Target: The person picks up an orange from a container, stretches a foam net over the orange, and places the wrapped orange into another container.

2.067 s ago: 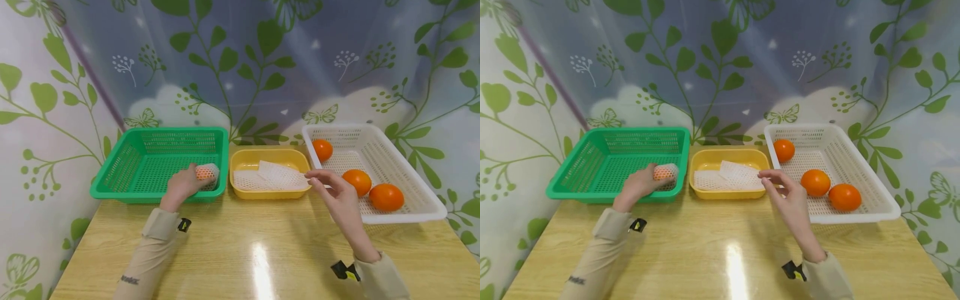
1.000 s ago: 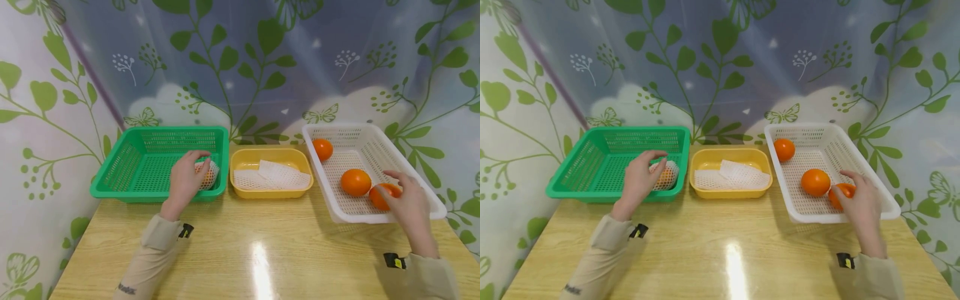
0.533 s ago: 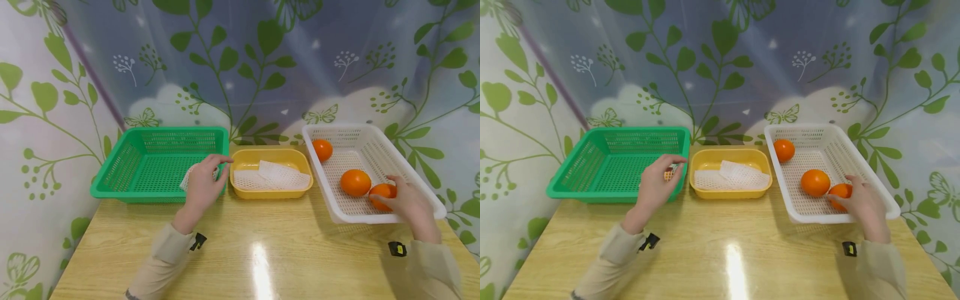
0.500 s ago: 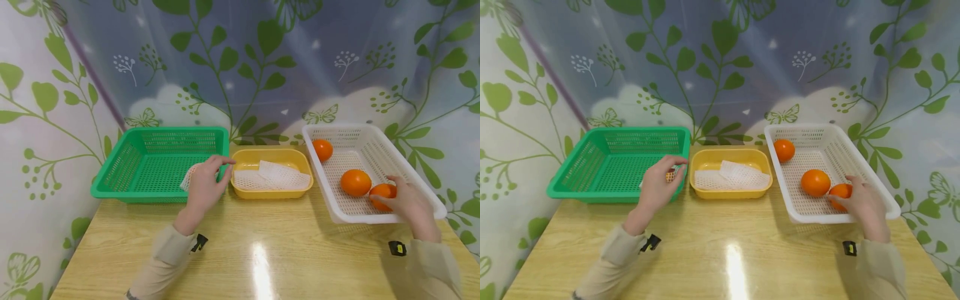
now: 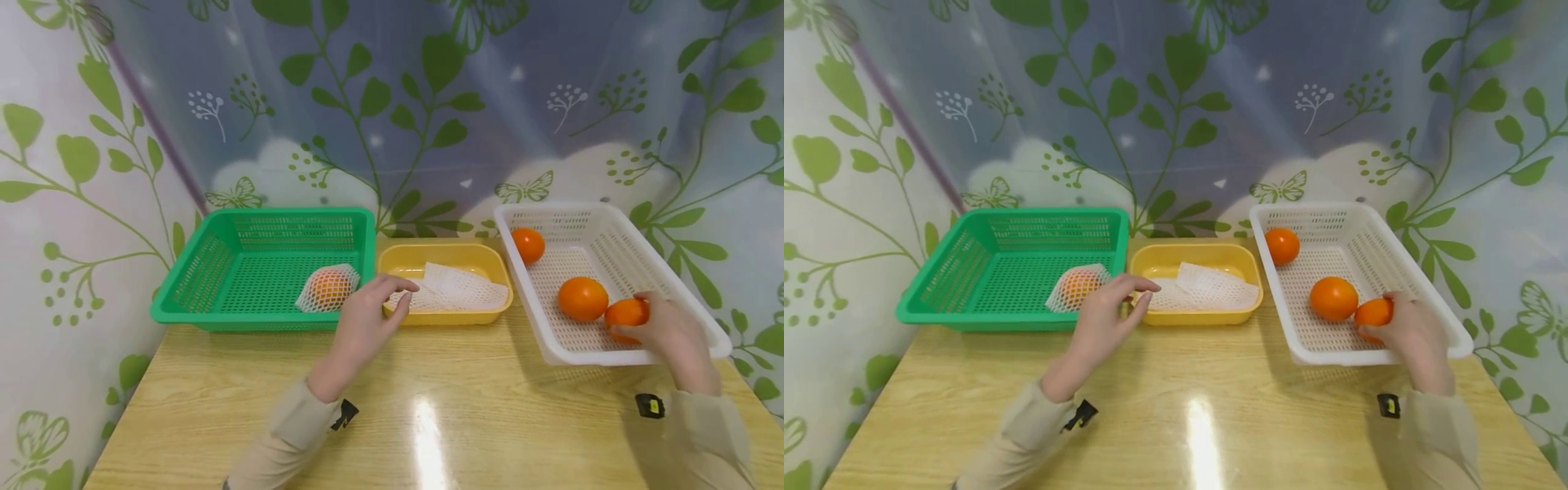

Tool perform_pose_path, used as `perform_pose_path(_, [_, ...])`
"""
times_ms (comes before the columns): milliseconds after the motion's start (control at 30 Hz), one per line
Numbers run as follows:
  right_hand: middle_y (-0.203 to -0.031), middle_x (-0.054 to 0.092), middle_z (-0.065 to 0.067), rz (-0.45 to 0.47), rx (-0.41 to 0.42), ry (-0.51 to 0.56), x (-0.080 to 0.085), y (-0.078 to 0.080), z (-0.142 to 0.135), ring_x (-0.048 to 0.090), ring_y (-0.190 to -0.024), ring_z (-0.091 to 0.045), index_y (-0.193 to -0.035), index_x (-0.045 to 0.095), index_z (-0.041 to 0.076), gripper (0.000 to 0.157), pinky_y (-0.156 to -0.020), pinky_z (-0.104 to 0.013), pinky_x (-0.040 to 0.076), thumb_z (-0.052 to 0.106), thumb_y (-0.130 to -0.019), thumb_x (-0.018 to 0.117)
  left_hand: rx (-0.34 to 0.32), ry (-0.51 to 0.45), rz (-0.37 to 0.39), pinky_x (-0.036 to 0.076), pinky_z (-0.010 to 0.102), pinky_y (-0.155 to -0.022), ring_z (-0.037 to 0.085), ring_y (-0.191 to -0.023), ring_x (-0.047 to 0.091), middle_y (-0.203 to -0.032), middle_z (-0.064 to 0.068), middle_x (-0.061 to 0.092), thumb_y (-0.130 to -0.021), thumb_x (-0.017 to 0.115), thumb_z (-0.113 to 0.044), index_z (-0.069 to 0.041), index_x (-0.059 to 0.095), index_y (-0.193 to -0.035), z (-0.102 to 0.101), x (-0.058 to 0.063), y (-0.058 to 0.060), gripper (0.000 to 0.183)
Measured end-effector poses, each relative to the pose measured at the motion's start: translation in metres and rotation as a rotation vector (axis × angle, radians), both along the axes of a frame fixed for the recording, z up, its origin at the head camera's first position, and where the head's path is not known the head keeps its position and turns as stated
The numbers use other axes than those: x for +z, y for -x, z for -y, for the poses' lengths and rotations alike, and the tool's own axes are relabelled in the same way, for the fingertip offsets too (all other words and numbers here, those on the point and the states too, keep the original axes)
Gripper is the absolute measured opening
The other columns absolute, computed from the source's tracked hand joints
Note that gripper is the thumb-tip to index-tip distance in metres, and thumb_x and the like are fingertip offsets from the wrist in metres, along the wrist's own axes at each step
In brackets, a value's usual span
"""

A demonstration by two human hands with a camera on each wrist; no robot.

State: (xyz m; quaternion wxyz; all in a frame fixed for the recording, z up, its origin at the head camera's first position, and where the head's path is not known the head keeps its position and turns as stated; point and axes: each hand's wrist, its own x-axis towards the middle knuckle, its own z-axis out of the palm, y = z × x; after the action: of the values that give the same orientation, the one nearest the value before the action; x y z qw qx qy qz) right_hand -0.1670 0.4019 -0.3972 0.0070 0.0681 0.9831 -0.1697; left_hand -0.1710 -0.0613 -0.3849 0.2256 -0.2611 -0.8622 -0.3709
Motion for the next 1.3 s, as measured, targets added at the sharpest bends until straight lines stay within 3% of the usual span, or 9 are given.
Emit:
perform_pose_path(67, [-0.12,0.045,-0.044,-0.044,-0.024,0.001,0.001,-0.002,0.002,0.046,-0.099,-0.056,-0.136,0.042,-0.014,0.081,-0.077,-0.06,0.041,0.035,-0.083,0.08,-0.015,0.003,0.002,0.059,0.03,-0.075,0.018,-0.093,0.07,-0.108,0.003,0.073,-0.095,0.068,-0.007,-0.011,0.073,-0.107,-0.003,-0.001,-0.002,0.014])
perform_pose_path(233, [-0.121,0.04,-0.043,-0.168,-0.046,0.027,0.007,-0.008,0.016,0.041,-0.099,-0.056,-0.139,0.042,-0.01,0.076,-0.073,-0.06,0.039,0.03,-0.085,0.078,-0.046,0.002,0.019,0.059,0.032,-0.08,0.02,-0.097,0.07,-0.107,0.003,0.073,-0.096,0.068,-0.007,-0.011,0.073,-0.107,-0.01,-0.005,-0.004,0.013])
perform_pose_path(400, [-0.127,0.039,-0.043,-0.292,-0.022,0.05,0.017,-0.017,0.043,0.038,-0.106,-0.058,-0.14,0.044,-0.006,0.072,-0.078,-0.067,0.037,0.023,-0.084,0.077,-0.071,-0.005,0.05,0.059,0.031,-0.08,0.019,-0.097,0.07,-0.107,0.002,0.073,-0.097,0.067,-0.009,-0.011,0.073,-0.107,-0.017,-0.009,-0.007,0.012])
perform_pose_path(600, [-0.125,0.045,-0.038,-0.504,0.036,0.081,0.024,-0.027,0.076,0.043,-0.107,-0.057,-0.136,0.05,-0.002,0.071,-0.081,-0.069,0.038,0.014,-0.075,0.083,-0.116,-0.019,0.082,0.06,0.033,-0.079,0.019,-0.097,0.069,-0.106,0.002,0.073,-0.098,0.066,-0.009,-0.011,0.073,-0.108,-0.025,-0.011,-0.008,0.012])
perform_pose_path(833, [-0.124,0.055,-0.027,-0.774,0.256,0.15,0.026,-0.033,0.121,0.053,-0.108,-0.046,-0.129,0.059,0.001,0.075,-0.084,-0.053,0.043,0.004,-0.06,0.089,-0.172,-0.038,0.141,0.06,0.035,-0.084,0.019,-0.104,0.068,-0.114,0.004,0.072,-0.101,0.063,-0.014,-0.009,0.07,-0.117,-0.036,-0.009,-0.011,0.018])
perform_pose_path(1100, [-0.132,0.056,-0.021,-0.828,0.479,0.19,0.018,-0.036,0.165,0.052,-0.117,-0.042,-0.13,0.061,0.005,0.075,-0.095,-0.042,0.044,0.004,-0.06,0.088,-0.236,-0.011,0.254,0.057,0.028,-0.089,0.018,-0.114,0.065,-0.132,0.007,0.065,-0.102,0.062,-0.032,-0.008,0.053,-0.141,-0.056,-0.003,-0.016,0.047])
perform_pose_path(1300, [-0.135,0.055,-0.021,-0.851,0.604,0.184,0.009,-0.036,0.19,0.052,-0.116,-0.042,-0.129,0.062,0.007,0.082,-0.095,-0.045,0.047,-0.002,-0.054,0.094,-0.247,-0.042,0.373,0.057,0.026,-0.091,0.018,-0.115,0.065,-0.142,0.007,0.056,-0.098,0.064,-0.046,-0.009,0.041,-0.151,-0.067,-0.005,-0.016,0.069])
